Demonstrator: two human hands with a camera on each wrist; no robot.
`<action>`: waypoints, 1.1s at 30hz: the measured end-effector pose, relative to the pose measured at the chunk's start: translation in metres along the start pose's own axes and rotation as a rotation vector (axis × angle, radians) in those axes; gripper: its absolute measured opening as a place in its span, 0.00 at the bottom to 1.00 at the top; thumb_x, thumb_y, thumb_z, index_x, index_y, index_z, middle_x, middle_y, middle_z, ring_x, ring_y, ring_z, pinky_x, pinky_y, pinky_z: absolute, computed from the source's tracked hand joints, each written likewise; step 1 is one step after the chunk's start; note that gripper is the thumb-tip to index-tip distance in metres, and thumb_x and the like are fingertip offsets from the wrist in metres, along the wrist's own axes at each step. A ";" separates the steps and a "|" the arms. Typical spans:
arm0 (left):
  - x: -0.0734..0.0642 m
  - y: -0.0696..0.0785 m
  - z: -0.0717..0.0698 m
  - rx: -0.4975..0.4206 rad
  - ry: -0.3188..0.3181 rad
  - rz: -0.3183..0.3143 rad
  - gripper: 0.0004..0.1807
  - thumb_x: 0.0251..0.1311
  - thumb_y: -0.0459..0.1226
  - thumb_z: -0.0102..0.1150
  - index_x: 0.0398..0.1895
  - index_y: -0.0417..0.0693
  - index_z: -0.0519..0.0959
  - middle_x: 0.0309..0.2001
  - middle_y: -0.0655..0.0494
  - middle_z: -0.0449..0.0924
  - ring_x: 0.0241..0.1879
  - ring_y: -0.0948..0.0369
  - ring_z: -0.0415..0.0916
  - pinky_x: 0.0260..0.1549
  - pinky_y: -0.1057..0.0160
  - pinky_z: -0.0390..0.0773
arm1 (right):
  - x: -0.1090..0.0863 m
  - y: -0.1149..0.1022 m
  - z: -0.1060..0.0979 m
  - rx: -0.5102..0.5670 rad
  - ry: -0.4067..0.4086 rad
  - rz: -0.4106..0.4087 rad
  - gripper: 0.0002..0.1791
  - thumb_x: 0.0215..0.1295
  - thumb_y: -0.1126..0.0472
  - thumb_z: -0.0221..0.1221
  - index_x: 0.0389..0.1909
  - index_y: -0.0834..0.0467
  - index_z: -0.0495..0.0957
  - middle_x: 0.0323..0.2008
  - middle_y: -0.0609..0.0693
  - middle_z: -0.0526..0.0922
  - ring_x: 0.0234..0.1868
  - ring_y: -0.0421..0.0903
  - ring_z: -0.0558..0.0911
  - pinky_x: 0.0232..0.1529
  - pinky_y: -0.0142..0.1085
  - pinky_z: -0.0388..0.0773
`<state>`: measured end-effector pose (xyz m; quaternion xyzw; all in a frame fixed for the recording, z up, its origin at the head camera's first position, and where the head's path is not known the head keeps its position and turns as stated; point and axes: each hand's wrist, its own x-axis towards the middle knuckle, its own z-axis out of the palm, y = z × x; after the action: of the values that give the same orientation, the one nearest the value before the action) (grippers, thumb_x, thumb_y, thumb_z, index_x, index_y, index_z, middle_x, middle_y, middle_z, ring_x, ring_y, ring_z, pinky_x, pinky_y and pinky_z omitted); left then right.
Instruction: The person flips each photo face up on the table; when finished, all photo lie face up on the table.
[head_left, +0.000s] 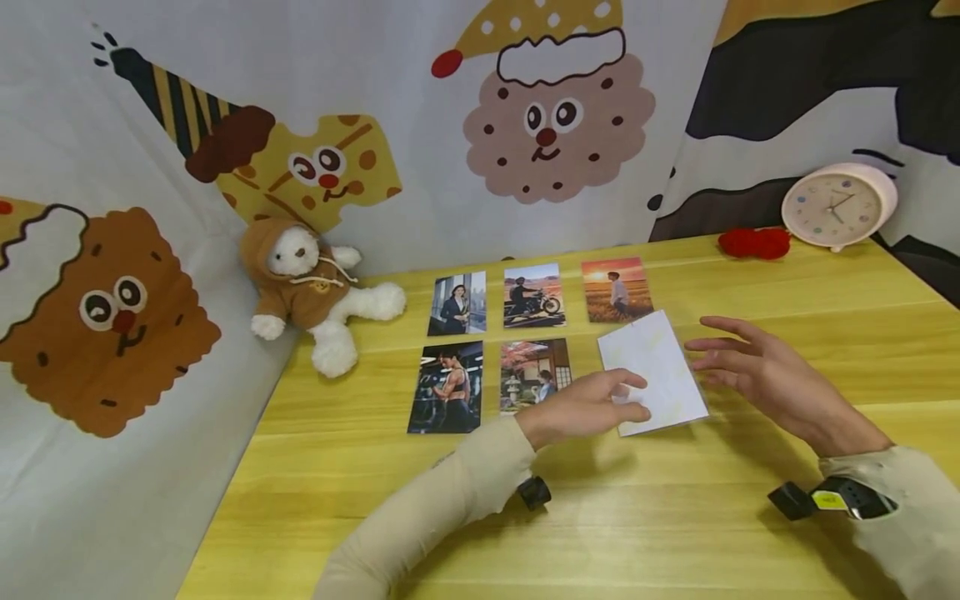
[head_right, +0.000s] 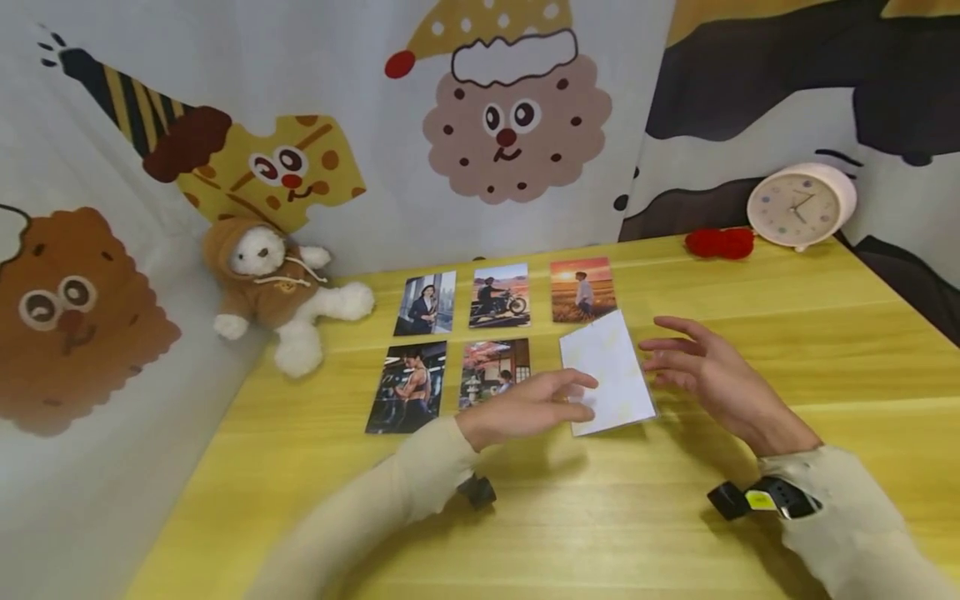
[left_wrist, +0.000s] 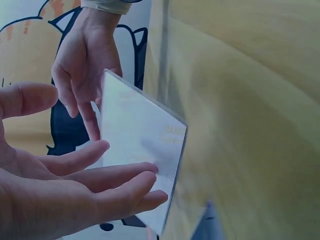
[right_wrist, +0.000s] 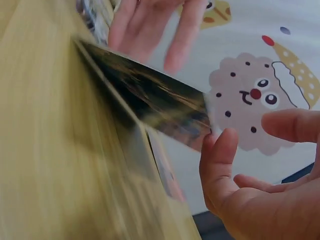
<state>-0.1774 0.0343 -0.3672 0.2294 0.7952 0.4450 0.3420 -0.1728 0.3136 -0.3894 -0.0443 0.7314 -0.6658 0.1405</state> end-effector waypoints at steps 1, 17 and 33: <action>0.001 0.001 0.000 0.007 0.003 0.003 0.26 0.70 0.50 0.56 0.70 0.63 0.69 0.72 0.53 0.67 0.71 0.57 0.67 0.67 0.55 0.72 | 0.000 0.000 0.001 0.066 -0.021 -0.015 0.28 0.79 0.62 0.48 0.74 0.51 0.52 0.56 0.37 0.78 0.51 0.34 0.83 0.50 0.27 0.82; 0.012 0.020 -0.001 0.059 0.193 0.116 0.30 0.70 0.44 0.57 0.74 0.60 0.65 0.71 0.56 0.70 0.67 0.59 0.72 0.60 0.62 0.77 | 0.004 -0.007 0.034 0.321 -0.236 -0.196 0.24 0.80 0.68 0.38 0.72 0.53 0.64 0.62 0.43 0.76 0.57 0.40 0.82 0.54 0.31 0.81; 0.010 0.020 -0.005 0.020 0.277 0.137 0.30 0.71 0.49 0.56 0.74 0.60 0.64 0.71 0.57 0.70 0.63 0.59 0.75 0.50 0.66 0.82 | 0.002 -0.016 0.055 -0.026 -0.076 -0.120 0.33 0.76 0.62 0.53 0.78 0.53 0.55 0.62 0.46 0.67 0.54 0.35 0.79 0.51 0.29 0.81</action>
<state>-0.1870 0.0484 -0.3514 0.2229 0.8216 0.4870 0.1954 -0.1625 0.2581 -0.3782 -0.1151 0.7302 -0.6614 0.1273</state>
